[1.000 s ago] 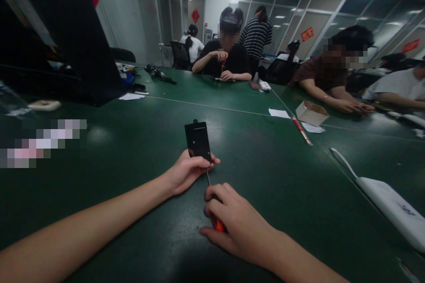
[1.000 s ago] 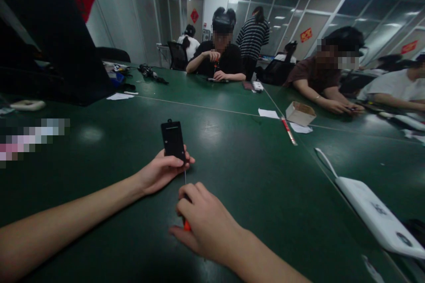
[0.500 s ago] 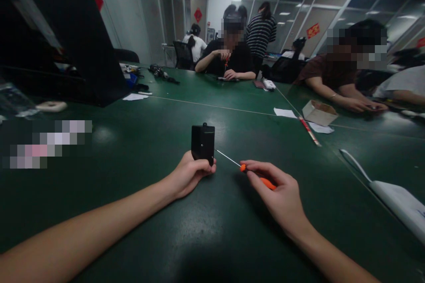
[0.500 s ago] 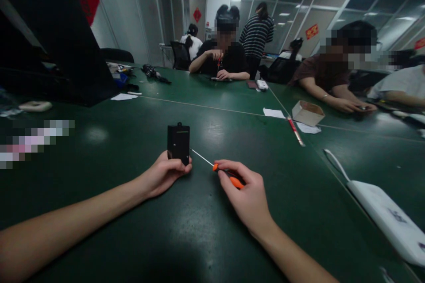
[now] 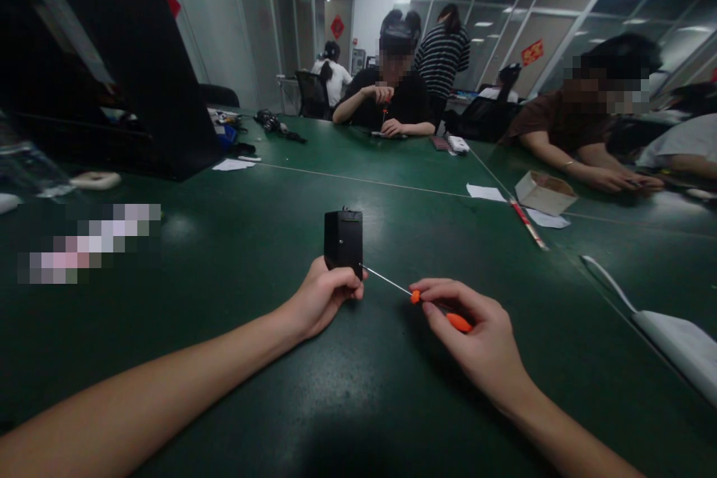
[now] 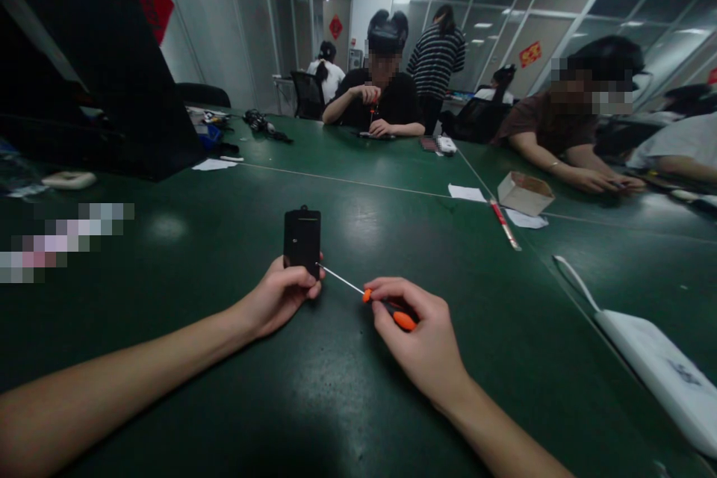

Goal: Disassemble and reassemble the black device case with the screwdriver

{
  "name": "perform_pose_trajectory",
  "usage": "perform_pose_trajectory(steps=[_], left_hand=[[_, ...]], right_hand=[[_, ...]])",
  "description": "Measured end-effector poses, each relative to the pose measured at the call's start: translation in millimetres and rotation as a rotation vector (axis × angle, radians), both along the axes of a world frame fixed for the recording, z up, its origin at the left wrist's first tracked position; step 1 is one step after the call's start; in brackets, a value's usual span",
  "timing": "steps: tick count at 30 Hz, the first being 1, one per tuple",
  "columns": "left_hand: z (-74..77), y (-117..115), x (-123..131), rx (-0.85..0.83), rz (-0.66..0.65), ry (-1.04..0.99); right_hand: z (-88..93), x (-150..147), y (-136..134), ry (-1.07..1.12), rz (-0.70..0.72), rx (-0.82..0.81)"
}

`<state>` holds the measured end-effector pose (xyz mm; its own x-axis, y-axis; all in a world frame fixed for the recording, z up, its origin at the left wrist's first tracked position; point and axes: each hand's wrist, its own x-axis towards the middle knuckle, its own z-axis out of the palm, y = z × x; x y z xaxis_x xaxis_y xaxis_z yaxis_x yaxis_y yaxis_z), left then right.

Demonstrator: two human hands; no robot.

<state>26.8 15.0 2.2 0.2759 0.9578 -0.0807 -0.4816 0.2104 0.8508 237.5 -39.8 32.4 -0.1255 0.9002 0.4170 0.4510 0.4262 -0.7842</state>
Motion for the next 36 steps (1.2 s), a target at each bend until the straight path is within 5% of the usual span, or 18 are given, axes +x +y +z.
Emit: perform_pose_trajectory(steps=[7,14,23,31,36], left_hand=[[-0.7,-1,-1,0.118,0.032,0.116],[3.1,2,-13,0.363,0.099,0.566],[5.8,3,-11,0.352,0.103,0.6],[4.6,2,-11,0.378,0.105,0.636],[3.4,2,-11,0.377,0.108,0.66]], right_hand=[[1.3,1,0,-0.051,0.026,-0.013],[1.0,-3,1,-0.008,-0.025,-0.333],[-3.4,-7,-2,-0.137,-0.069,-0.25],[-4.1,-9,-4,-0.118,0.06,-0.408],[-4.2,-11,-3,-0.122,0.019,-0.403]])
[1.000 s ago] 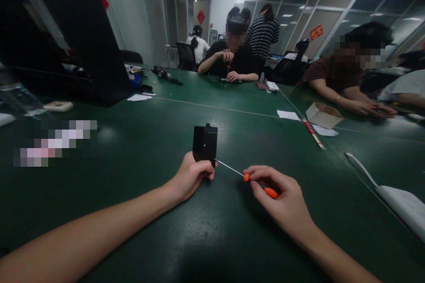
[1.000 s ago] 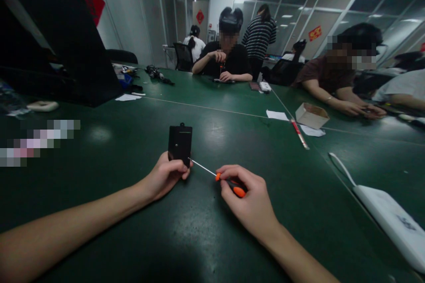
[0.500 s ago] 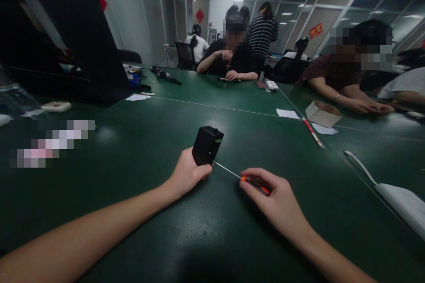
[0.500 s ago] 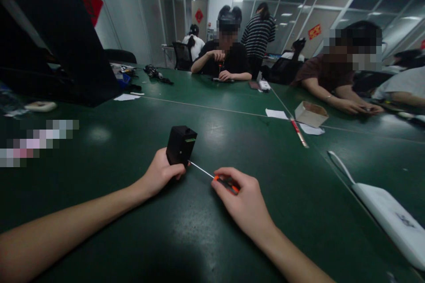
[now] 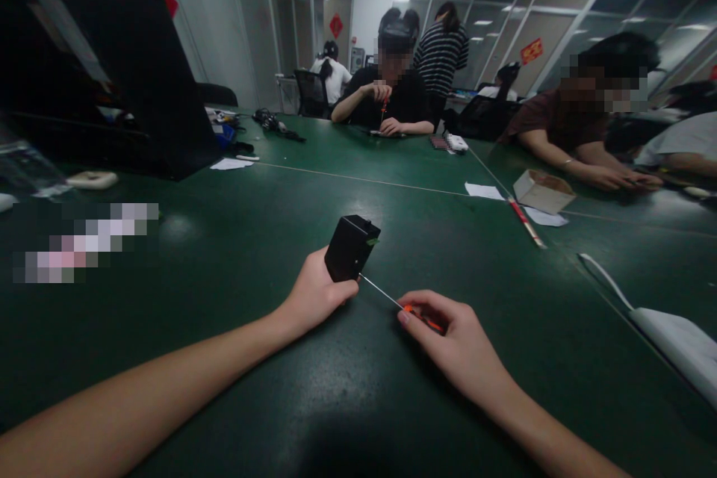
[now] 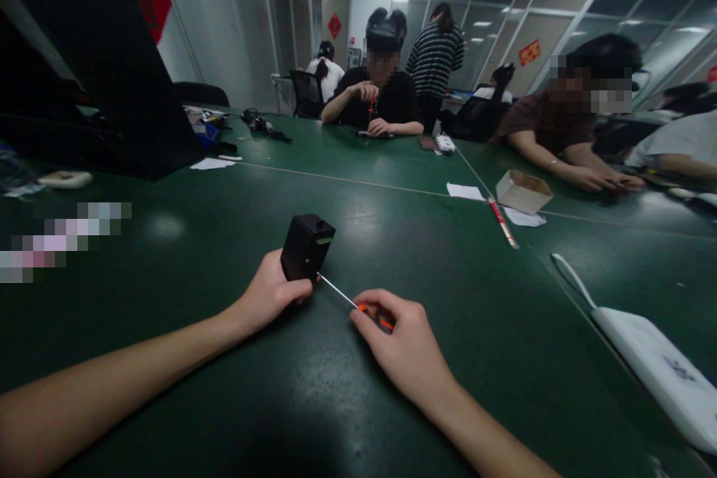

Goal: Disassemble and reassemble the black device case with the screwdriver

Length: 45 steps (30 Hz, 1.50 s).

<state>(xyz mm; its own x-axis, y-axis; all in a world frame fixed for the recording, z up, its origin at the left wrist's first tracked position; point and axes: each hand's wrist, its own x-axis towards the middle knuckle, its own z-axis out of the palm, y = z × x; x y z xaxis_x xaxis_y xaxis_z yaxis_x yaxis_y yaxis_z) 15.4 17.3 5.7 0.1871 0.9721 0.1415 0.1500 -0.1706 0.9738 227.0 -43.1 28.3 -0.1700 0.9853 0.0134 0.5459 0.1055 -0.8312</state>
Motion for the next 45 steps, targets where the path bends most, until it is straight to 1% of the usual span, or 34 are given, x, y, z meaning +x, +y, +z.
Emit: perform_pose_trajectory(steps=[3,10,15,19,23,27,32,35,38,41,43,45], left_hand=[[-1.3,0,-1,0.021,-0.011,0.014],[-4.4,0,-2,0.048,-0.02,0.059],[-3.5,1,-1,0.038,-0.024,0.038],[-2.9,0,-1,0.05,-0.029,0.051],[-0.9,0,-1,0.043,-0.024,0.037],[2.3,-1,-1,-0.023,-0.043,-0.03],[2.5,1,-3,-0.089,-0.099,-0.096],[-0.1,2,-4,-0.086,-0.12,-0.103],[-2.2,2,-4,-0.073,-0.146,-0.13],[-1.9,2,-5,-0.069,-0.153,-0.136],[-0.9,1,-5,-0.073,-0.154,-0.123],[0.1,0,-5,-0.073,-0.151,-0.118]], right_hand=[[-1.1,0,1,-0.016,-0.015,0.007],[-2.0,4,5,0.084,-0.017,-0.063],[-2.2,4,5,0.013,-0.043,0.01],[-2.4,5,7,-0.001,-0.053,-0.008],[-0.1,4,8,0.136,-0.066,-0.129],[-1.1,2,8,0.331,-0.075,-0.249],[-4.3,5,11,0.468,-0.134,-0.28],[-3.7,7,12,0.43,-0.122,-0.266],[-4.0,5,10,0.314,-0.023,-0.262],[-5.5,2,7,0.26,0.068,-0.262],[-5.9,1,5,0.249,0.082,-0.255],[-5.1,1,3,0.236,0.053,-0.213]])
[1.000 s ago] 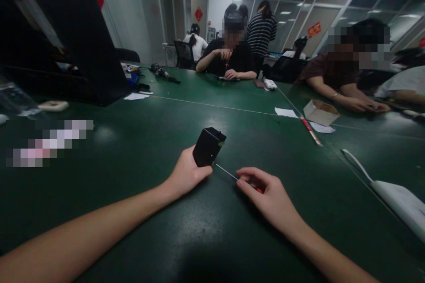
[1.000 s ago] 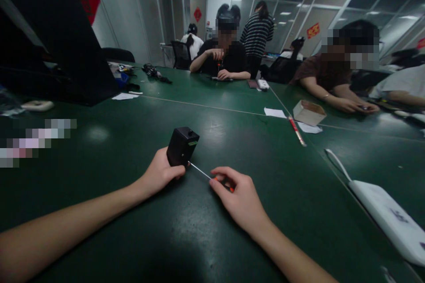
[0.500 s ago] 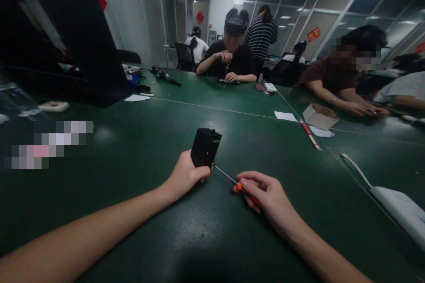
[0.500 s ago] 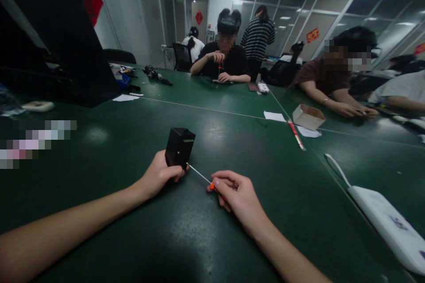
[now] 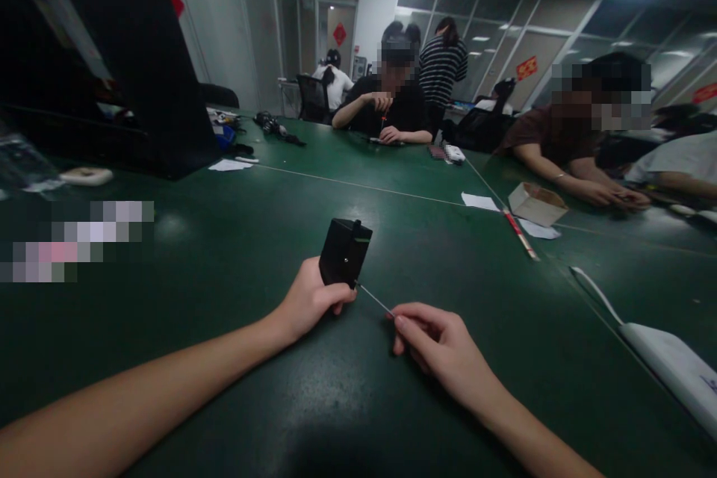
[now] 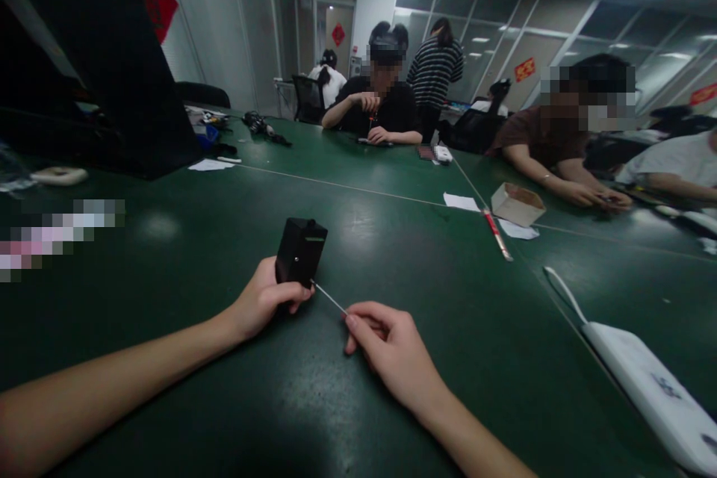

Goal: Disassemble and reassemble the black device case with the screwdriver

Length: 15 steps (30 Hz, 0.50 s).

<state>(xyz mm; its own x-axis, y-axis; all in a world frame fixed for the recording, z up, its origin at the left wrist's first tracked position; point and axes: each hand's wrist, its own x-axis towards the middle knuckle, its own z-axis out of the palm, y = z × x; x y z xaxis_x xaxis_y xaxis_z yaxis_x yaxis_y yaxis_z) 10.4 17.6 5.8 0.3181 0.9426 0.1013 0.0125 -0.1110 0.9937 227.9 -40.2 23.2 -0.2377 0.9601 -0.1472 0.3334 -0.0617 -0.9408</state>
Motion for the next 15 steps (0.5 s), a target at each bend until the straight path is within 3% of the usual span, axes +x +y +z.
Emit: perform_pose_trajectory(steps=[5,15], left_hand=[[2.9,-3.2,3.5,-0.006,0.035,0.025],[3.2,-6.1,7.9,0.039,0.069,0.12]], right_hand=[[4.3,1.1,-4.6,0.001,-0.131,0.168],[6.7,-3.3,-9.0,-0.126,-0.069,0.297]])
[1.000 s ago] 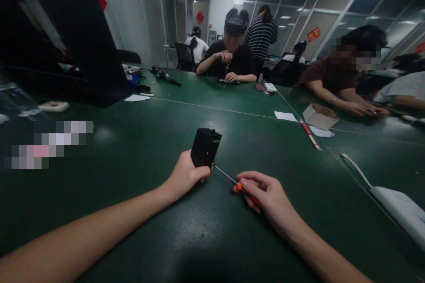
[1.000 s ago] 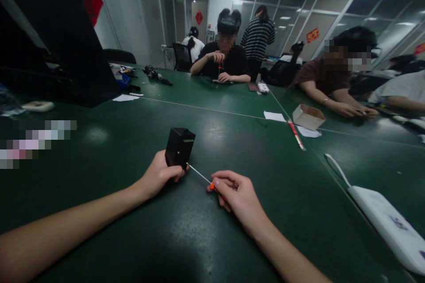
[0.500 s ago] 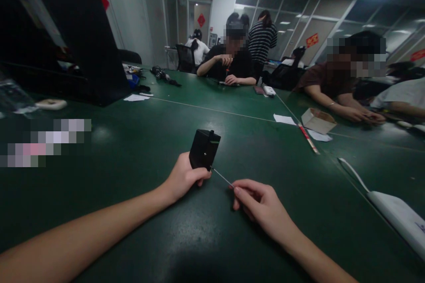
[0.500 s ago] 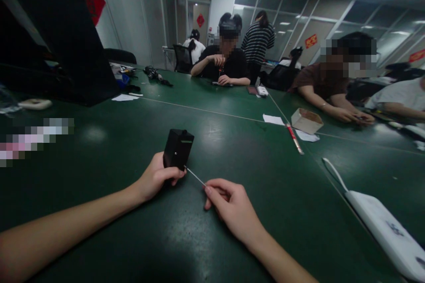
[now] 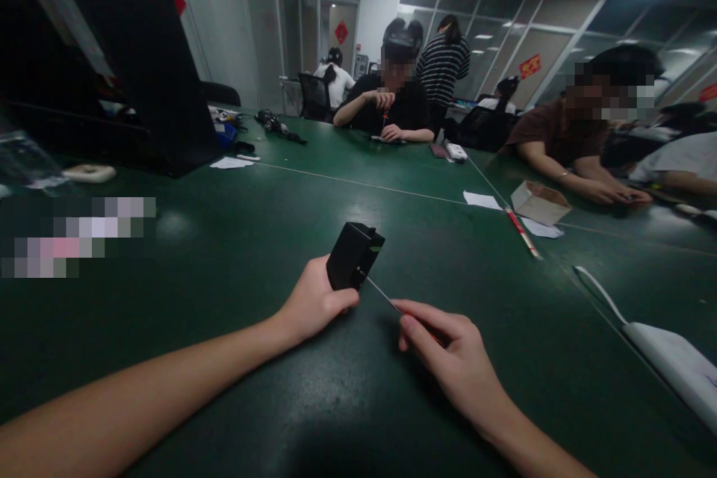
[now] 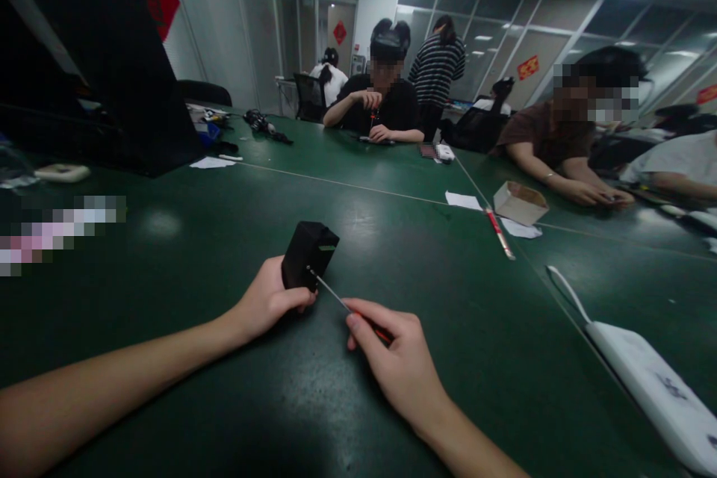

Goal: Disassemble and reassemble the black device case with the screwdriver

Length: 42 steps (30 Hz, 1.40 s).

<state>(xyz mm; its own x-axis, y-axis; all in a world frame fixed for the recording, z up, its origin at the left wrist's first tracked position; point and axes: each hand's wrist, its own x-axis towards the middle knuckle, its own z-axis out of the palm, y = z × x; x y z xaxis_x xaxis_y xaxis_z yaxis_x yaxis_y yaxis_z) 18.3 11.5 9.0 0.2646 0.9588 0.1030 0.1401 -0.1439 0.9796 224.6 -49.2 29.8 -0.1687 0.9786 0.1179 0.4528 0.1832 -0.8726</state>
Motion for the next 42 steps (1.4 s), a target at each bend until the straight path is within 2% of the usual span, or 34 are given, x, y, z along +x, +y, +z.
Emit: perform_pose_trajectory(steps=[12,19,23,27,34,42], left_hand=[[-3.9,1,-1,0.067,0.021,0.06],[-4.2,0,1,0.201,0.126,0.148],[-4.2,1,1,0.26,0.17,0.191],[-5.7,3,1,0.276,0.193,0.2],[-5.7,4,0,0.276,0.182,0.214],[-6.9,5,1,0.264,0.178,0.166]], right_hand=[[1.8,-1,0,-0.034,-0.021,0.055],[-4.9,4,0,-0.091,-0.065,0.097],[-7.7,3,0,-0.089,-0.039,0.068],[-7.5,3,0,-0.067,-0.026,0.081],[-6.8,3,3,-0.19,-0.007,0.214],[-12.1,6,2,-0.162,-0.049,0.234]])
